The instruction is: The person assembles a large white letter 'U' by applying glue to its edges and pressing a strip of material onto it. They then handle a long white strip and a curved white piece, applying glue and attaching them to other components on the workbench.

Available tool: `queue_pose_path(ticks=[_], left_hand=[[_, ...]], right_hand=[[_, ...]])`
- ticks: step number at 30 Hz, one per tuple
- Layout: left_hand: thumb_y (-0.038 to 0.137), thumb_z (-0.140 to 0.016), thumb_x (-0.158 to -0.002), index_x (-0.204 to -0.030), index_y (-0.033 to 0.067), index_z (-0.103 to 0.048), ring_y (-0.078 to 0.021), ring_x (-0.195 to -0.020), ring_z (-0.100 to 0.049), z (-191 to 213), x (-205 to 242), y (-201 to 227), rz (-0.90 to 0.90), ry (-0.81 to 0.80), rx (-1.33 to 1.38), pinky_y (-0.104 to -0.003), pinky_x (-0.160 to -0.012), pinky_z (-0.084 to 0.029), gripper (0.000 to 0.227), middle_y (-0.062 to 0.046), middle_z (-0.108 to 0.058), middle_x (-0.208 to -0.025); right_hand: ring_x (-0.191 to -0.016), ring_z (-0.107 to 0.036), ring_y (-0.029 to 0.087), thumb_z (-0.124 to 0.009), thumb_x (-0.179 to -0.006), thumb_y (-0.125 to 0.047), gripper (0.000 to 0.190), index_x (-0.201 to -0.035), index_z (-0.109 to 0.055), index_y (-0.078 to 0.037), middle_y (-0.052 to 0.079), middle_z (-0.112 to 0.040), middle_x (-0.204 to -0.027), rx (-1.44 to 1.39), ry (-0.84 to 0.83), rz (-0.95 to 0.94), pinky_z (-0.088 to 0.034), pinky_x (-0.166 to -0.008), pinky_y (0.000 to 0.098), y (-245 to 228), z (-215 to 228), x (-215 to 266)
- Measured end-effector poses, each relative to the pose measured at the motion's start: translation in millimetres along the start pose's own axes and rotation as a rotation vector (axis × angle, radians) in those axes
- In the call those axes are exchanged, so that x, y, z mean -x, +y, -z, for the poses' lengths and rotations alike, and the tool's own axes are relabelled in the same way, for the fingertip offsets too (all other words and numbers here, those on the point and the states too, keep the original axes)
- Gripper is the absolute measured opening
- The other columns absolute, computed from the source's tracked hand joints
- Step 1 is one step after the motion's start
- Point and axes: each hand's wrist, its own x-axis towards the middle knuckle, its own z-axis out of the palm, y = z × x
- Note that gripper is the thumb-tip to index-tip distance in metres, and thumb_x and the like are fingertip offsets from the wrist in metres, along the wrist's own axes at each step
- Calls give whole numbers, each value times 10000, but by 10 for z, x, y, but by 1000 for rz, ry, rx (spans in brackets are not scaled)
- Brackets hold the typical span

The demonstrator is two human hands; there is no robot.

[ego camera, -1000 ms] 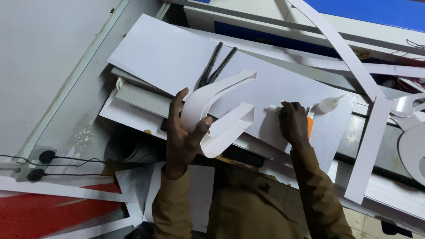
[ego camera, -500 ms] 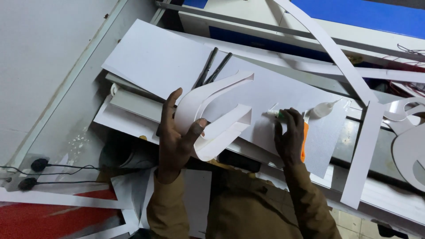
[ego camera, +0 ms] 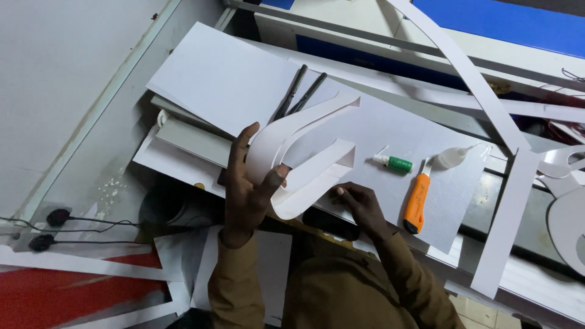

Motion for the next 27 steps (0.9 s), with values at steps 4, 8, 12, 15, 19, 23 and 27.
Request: queue_pose_path(ticks=[4,8,12,15,19,23,27], left_hand=[[410,-878,-904,-1659,50,-478,-301,-1042,-734,88,-28,-73,-36,17,-39,-429,-763,-727,928,-281,-602,-1420],[412,-869,-901,-1663,42,-472,-292,-1026,-733,66,17,19,1,23,-31,-420,-747,-730,936,-273,-601,-1411],[423,-852,-913,-1670,36,-459,-271,-965,-749,74,-35,106,-9,13,-67,-395,-741,-726,937,-257,-636,-1327],[436,-861,-908,-1667,45,-468,-282,-1034,-750,28,-52,125,-16,11,-75,-428,-799,-728,940,-250,-596,-1422],[497,-854,-899,-1664,39,-469,-338,-1141,-711,-72,-73,214,-15,6,-89,-531,-863,-693,971,-294,-564,-1485],[467,-860,-918,-1687,56,-441,-316,-1140,-704,-98,-92,211,-17,-47,-68,-448,-808,-713,967,-280,-561,-1480],[497,-867,-904,-1684,65,-436,-301,-1165,-689,-59,-87,115,-18,-28,-38,-442,-817,-722,990,-266,-546,-1514]], right_hand=[[-980,-836,353,-707,-1123,-241,295,-1137,-873,2,242,-852,-1013,-36,-30,-35,-642,-967,559,-153,-112,-12],[-995,-810,353,-691,-1134,-230,306,-1120,-842,37,253,-829,-1026,-142,-135,-95,-644,-996,568,-152,-137,-43],[-1079,-779,394,-613,-1153,-266,378,-1143,-793,66,291,-799,-1089,-279,-361,-119,-616,-1006,652,-156,-103,-34],[-1137,-812,324,-638,-1147,-359,400,-1228,-754,14,214,-811,-1149,-599,-460,-156,-646,-1026,552,-114,-265,19],[-1256,-782,365,-677,-1092,-516,640,-1448,-696,15,249,-784,-1308,-662,-555,-134,-635,-1069,594,567,-295,-123],[-1115,-849,448,-723,-1099,-403,355,-1069,-620,-65,183,-755,-1088,-854,-578,-178,-683,-875,546,537,-341,-145],[-1062,-855,467,-768,-1063,-392,452,-1200,-568,-10,202,-750,-1055,-919,-473,-242,-689,-925,623,408,-376,-177]])
